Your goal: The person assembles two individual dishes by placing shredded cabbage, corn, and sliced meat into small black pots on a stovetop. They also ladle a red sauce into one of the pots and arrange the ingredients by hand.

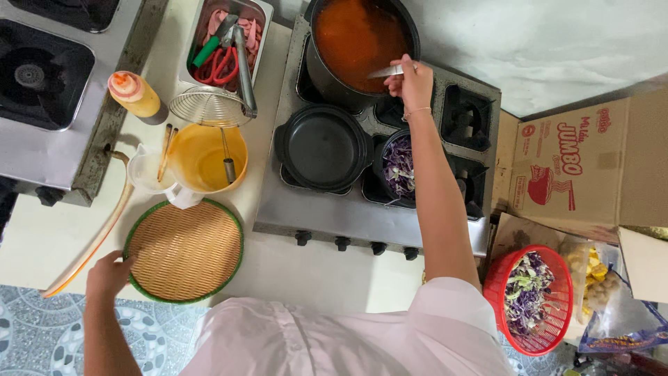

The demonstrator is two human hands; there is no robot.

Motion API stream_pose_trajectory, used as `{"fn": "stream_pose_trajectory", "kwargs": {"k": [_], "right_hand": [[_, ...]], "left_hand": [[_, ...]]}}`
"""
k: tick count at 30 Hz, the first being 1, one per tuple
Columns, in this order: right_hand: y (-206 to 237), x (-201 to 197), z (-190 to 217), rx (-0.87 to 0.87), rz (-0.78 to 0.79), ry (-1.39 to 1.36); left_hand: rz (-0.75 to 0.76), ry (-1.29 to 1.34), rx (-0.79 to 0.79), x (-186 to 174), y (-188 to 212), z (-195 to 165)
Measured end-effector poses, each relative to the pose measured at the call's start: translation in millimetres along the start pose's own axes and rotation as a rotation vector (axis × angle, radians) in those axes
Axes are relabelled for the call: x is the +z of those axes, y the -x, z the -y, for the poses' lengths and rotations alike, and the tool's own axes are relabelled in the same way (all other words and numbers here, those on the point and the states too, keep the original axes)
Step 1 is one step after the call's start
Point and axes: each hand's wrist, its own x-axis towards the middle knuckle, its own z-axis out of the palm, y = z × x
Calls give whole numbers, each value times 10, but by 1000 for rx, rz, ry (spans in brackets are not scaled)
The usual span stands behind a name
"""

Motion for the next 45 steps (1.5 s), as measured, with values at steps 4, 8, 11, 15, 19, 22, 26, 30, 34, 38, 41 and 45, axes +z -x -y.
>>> {"fn": "stream_pose_trajectory", "kwargs": {"k": [4,8,11,15,19,22,26,30,34,38,41,45], "right_hand": [[62,-32,201,-195,-37,157],[185,-71,437,-468,29,438],[268,-71,489,-514,8,550],[319,-85,382,-436,-77,652],[296,-144,146,-263,-185,460],[241,-223,-15,-169,-236,168],[183,-303,-85,-139,-245,-112],[190,-309,17,-238,-225,-54],[241,-268,136,-427,-204,191],[313,-247,140,-471,-253,270],[393,-254,69,-376,-274,234],[473,-279,-12,-317,-278,93]], "left_hand": [[-138,-188,-3,162,24,-144],[-471,-87,356,275,190,-421],[-590,-57,526,290,420,-836],[-381,101,468,319,882,-1503],[-221,121,534,446,1360,-1972],[-198,180,736,577,1625,-2169],[-110,93,810,646,1881,-2281],[-55,108,835,578,1987,-2365],[-43,52,765,461,1980,-2434],[-95,138,862,351,1941,-2515],[-87,162,868,282,1951,-2634],[-101,227,934,196,2026,-2884]]}}
